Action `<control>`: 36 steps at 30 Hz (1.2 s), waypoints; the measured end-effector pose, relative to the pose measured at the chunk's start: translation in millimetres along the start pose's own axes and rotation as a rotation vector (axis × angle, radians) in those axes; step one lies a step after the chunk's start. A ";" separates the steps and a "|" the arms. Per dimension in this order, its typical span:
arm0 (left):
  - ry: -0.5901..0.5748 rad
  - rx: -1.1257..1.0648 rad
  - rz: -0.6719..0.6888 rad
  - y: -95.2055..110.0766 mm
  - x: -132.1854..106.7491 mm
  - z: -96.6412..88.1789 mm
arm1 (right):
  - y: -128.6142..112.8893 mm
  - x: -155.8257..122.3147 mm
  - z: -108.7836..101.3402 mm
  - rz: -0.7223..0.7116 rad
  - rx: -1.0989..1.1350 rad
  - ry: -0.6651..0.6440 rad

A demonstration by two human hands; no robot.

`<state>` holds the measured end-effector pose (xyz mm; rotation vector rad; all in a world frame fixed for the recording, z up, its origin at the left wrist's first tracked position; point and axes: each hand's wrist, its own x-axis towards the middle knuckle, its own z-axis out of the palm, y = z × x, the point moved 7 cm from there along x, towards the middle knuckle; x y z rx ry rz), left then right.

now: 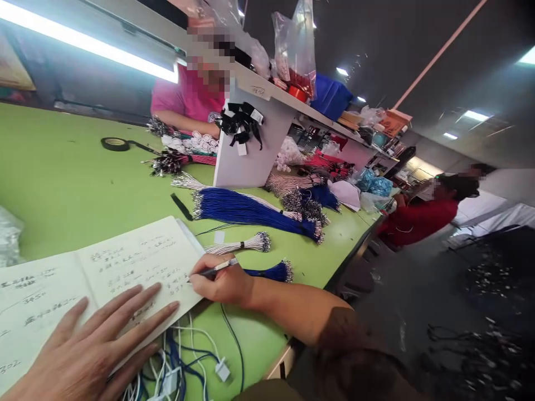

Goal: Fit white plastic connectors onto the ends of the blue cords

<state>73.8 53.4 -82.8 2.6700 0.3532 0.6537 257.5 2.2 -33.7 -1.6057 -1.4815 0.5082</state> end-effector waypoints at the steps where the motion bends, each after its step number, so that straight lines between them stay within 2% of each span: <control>1: -0.008 0.100 -0.032 4.2 -1.3 -4.4 | -3.9 -1.8 1.0 -0.029 0.002 -0.004; 3: -0.091 0.244 -0.054 17.1 -1.7 -11.2 | -9.6 -4.9 1.6 -0.083 0.002 0.004; 5: -0.111 0.265 -0.033 30.4 2.0 -20.8 | -7.3 -5.6 -0.5 -0.085 -0.001 0.033; 7: -0.129 0.244 -0.027 36.5 6.3 -26.8 | 1.1 -4.0 0.7 -0.042 0.049 0.008; 10: -0.148 0.219 -0.070 35.9 7.6 -30.0 | 11.5 -4.5 3.9 0.026 0.118 -0.041; 14: -0.185 0.174 -0.084 38.4 5.4 -28.2 | 11.9 -9.7 2.2 0.069 0.103 -0.059; 20: -0.188 0.112 -0.099 36.4 7.4 -28.2 | 3.4 -6.0 -4.9 0.042 -0.020 -0.064; 26: -0.185 0.110 -0.089 36.1 6.5 -26.8 | 9.1 -9.5 -2.5 0.063 0.039 -0.032; 36: -0.213 0.115 -0.105 37.0 7.0 -28.3 | 9.0 -10.4 -0.1 0.017 -0.011 -0.015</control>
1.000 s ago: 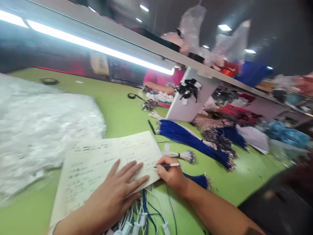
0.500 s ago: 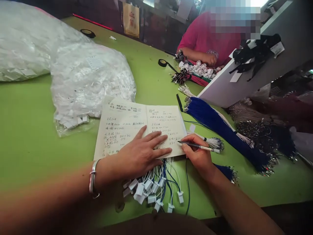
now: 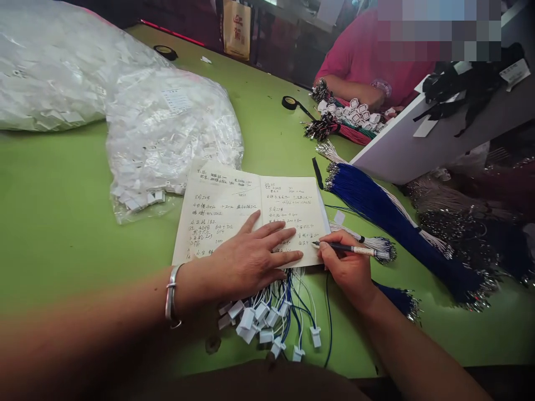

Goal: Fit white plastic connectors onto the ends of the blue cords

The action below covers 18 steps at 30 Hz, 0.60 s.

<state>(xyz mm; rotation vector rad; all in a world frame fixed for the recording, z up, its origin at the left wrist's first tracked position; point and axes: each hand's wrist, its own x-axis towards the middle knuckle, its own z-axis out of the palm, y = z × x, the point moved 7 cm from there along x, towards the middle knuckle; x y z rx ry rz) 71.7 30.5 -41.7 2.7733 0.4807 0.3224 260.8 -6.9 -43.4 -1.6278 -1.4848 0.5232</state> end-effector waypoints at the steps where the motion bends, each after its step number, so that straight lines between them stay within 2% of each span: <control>1: 0.000 -0.001 0.000 0.3 -0.1 -0.4 | -0.1 0.0 0.1 0.000 -0.003 -0.001; 10: 0.008 0.002 0.003 2.2 0.6 -2.7 | -1.8 0.2 -0.5 -0.021 -0.042 0.004; 18: 0.000 0.019 0.005 1.5 -0.7 -1.5 | 6.2 -2.0 -2.7 -0.016 -0.021 0.003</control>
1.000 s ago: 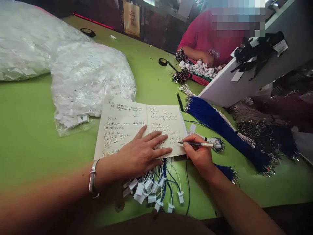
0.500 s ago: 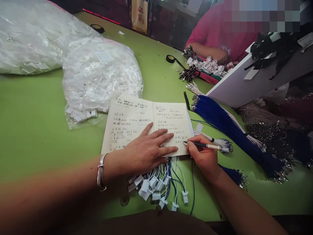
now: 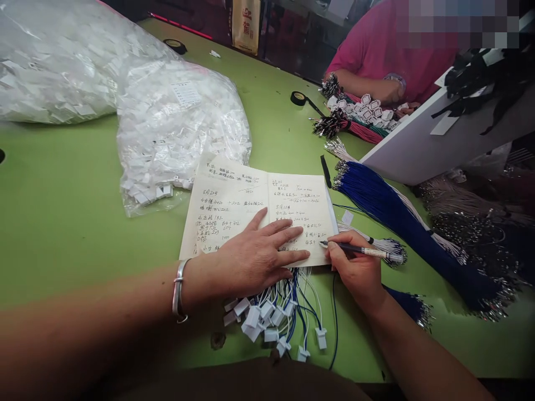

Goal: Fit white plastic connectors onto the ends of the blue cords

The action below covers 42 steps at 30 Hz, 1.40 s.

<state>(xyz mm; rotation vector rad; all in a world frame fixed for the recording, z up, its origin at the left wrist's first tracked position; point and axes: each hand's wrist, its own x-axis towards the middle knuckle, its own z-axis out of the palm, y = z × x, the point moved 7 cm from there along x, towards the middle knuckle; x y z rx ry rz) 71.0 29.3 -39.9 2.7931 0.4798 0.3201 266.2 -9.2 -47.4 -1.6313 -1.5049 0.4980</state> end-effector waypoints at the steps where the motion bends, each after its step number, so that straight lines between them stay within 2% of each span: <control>1: 0.000 0.002 -0.001 -0.1 -0.1 0.0 | 0.5 -0.2 -0.1 0.001 0.002 0.000; 20: -0.001 -0.012 0.001 -0.5 1.5 1.2 | -5.0 1.0 1.4 -0.006 -0.024 0.011; 28: 0.002 -0.004 0.008 0.6 1.8 -0.7 | -14.9 3.3 1.8 -0.073 -0.078 0.019; 34: 0.001 -0.005 0.010 0.1 1.3 -0.2 | -11.6 3.1 1.0 -0.035 -0.069 0.021; 39: 0.001 -0.010 0.011 0.0 0.9 0.6 | -16.6 2.4 1.7 -0.103 -0.114 -0.004; 42: 0.015 -0.013 0.011 -0.1 1.5 -0.3 | -17.3 3.1 1.8 -0.093 -0.102 -0.002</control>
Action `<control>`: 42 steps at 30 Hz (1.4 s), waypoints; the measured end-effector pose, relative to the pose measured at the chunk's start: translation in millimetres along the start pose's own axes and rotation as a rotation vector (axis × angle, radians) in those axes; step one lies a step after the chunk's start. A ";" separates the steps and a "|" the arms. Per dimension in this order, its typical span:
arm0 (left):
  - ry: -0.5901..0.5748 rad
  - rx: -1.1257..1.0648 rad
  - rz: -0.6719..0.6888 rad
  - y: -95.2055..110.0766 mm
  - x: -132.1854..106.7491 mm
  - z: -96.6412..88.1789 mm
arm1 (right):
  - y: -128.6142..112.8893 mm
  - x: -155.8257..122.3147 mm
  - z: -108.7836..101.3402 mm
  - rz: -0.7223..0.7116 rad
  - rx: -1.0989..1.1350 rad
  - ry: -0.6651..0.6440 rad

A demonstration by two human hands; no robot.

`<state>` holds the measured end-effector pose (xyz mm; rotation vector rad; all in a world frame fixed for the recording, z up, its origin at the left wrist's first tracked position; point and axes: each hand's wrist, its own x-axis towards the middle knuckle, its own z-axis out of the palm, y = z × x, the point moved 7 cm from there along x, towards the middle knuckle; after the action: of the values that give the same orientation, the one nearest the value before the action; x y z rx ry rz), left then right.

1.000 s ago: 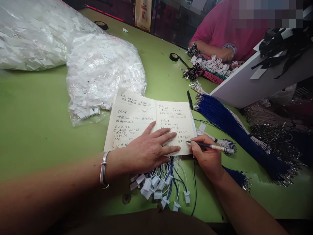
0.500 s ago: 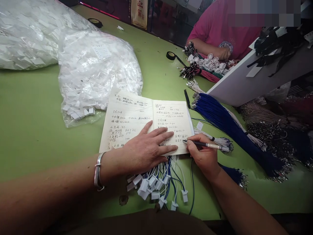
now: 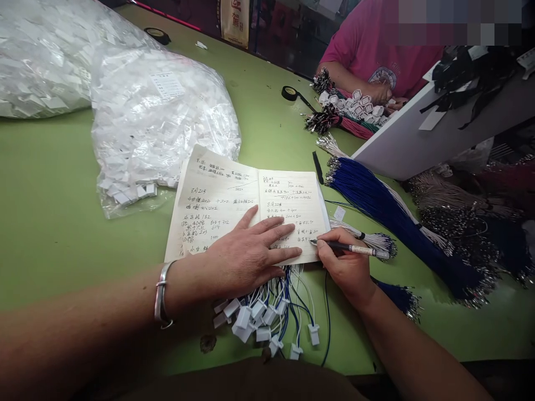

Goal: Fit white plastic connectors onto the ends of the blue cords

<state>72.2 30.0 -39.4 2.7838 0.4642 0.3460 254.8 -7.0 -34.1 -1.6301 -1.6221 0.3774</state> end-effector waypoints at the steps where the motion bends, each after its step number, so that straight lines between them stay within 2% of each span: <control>1: 0.002 0.000 0.000 -0.1 0.2 -0.1 | 0.9 0.3 0.2 0.017 0.015 0.002; 12: -0.012 0.003 -0.001 -0.1 0.4 0.7 | 12.6 -4.6 -0.9 0.142 0.158 0.023; 26: 0.003 -0.013 0.001 -1.1 -0.3 2.1 | 11.2 -3.3 0.6 0.109 0.091 0.013; 31: 0.009 -0.017 -0.003 -1.2 -0.1 1.0 | 15.0 -4.5 0.2 0.172 0.176 0.042; 42: 0.005 -0.013 0.001 -0.5 -0.1 0.4 | 14.5 -2.9 0.7 0.175 0.134 0.029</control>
<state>72.1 30.2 -40.0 2.7713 0.4595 0.3546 264.1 -7.7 -45.5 -1.6710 -1.4060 0.5384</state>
